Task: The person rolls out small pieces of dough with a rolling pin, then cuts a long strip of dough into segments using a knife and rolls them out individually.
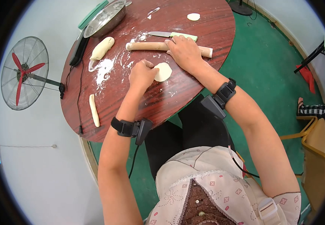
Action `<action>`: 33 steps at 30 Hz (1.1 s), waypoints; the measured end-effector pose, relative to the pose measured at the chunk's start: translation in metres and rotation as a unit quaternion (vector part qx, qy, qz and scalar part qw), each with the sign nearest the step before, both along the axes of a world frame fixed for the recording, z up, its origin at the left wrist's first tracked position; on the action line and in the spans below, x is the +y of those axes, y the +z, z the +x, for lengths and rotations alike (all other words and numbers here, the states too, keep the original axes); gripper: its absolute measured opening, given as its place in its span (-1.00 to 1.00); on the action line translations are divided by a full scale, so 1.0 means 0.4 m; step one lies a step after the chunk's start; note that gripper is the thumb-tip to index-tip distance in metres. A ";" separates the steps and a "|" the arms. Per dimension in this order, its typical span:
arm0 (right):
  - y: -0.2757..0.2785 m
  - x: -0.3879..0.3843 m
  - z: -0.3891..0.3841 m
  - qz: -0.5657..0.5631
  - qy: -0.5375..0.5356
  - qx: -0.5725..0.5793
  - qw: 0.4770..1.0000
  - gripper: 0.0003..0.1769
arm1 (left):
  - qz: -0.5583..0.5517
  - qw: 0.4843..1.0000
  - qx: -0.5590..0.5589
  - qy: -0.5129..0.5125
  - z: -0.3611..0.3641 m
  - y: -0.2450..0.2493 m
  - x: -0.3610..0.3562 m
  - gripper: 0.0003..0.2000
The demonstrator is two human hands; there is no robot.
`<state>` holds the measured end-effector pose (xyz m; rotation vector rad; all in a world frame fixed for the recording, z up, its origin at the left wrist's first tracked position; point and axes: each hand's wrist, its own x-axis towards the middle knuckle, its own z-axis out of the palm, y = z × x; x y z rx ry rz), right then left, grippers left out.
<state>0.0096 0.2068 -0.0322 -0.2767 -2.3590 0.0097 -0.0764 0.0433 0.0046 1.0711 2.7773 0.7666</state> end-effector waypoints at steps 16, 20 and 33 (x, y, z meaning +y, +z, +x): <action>-0.001 -0.001 -0.002 -0.012 0.014 0.028 0.999 -0.82 | 0.102 0.991 -0.055 -0.063 0.086 0.081 -0.014 -0.84; 0.005 -0.002 0.001 -0.022 0.011 0.000 1.000 -0.62 | 0.190 0.968 -0.162 0.009 -0.034 0.102 -0.064 -0.79; 0.011 -0.003 0.007 -0.020 0.019 0.001 1.000 -0.62 | 0.044 0.985 0.149 -0.077 -0.091 0.081 -0.169 -0.82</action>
